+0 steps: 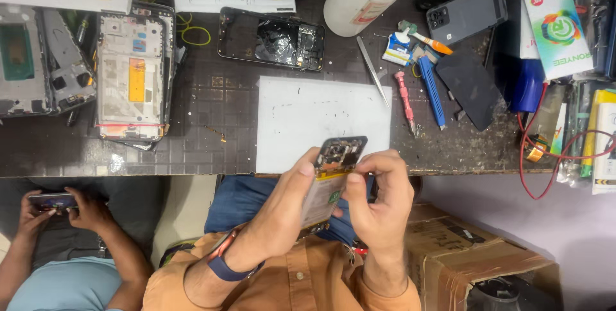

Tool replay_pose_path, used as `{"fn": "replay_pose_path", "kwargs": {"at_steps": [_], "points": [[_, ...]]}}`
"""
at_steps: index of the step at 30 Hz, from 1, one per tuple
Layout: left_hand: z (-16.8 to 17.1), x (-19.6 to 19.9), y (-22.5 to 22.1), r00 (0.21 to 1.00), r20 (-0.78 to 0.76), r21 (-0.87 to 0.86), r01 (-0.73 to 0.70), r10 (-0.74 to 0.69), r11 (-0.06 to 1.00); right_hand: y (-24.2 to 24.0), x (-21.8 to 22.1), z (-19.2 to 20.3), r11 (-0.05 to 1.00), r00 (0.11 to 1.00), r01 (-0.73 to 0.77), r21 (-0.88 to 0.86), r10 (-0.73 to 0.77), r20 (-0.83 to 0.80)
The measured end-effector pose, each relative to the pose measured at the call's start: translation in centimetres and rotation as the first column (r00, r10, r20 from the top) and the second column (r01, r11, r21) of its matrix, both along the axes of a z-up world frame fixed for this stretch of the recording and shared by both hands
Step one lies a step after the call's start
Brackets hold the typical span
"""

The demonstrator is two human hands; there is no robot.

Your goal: The person uses a blue plastic tool to pry open a smartphone, then uses a metal screwdriver to separate the screen from the frame. The person removes the back cover, revealing the internal components, and handles a new battery package.

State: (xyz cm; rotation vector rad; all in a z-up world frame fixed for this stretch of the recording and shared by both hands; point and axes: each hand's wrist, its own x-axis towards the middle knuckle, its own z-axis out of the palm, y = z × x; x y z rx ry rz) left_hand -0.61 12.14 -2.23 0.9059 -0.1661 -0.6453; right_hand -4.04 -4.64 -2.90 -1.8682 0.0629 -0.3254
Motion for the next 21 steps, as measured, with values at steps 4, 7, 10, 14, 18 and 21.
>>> {"fn": "replay_pose_path", "kwargs": {"at_steps": [4,7,10,14,18,21], "points": [[-1.5,-0.4,-0.3,0.987,-0.162,-0.115,-0.043,0.024,0.992,0.8,-1.2,-0.4,0.992,0.999,-0.051,0.114,0.051,0.006],[-2.7,-0.4,-0.8,0.946,-0.324,-0.187,-0.084,0.019,0.979,1.4,-2.4,-0.5,0.983,0.997,-0.072,0.166,0.075,-0.013],[-3.1,-0.2,-0.9,0.915,-0.402,-0.265,-0.141,0.024,0.954,1.8,-4.0,-0.6,0.98,0.998,-0.043,0.193,0.051,-0.039],[-2.5,0.0,-0.3,0.92,-0.372,-0.241,-0.227,0.126,0.944,1.5,-6.1,-1.7,0.965,0.989,-0.007,0.263,0.045,-0.141],[-1.7,0.3,-0.1,0.917,-0.349,-0.207,-0.275,0.192,0.939,0.9,-7.0,-3.2,0.87,0.95,0.122,0.478,0.037,-0.31],[-1.3,0.2,-0.3,0.907,-0.385,-0.252,-0.28,0.169,0.926,0.4,-7.2,-3.5,0.885,0.954,0.087,0.457,0.057,-0.293]]}}
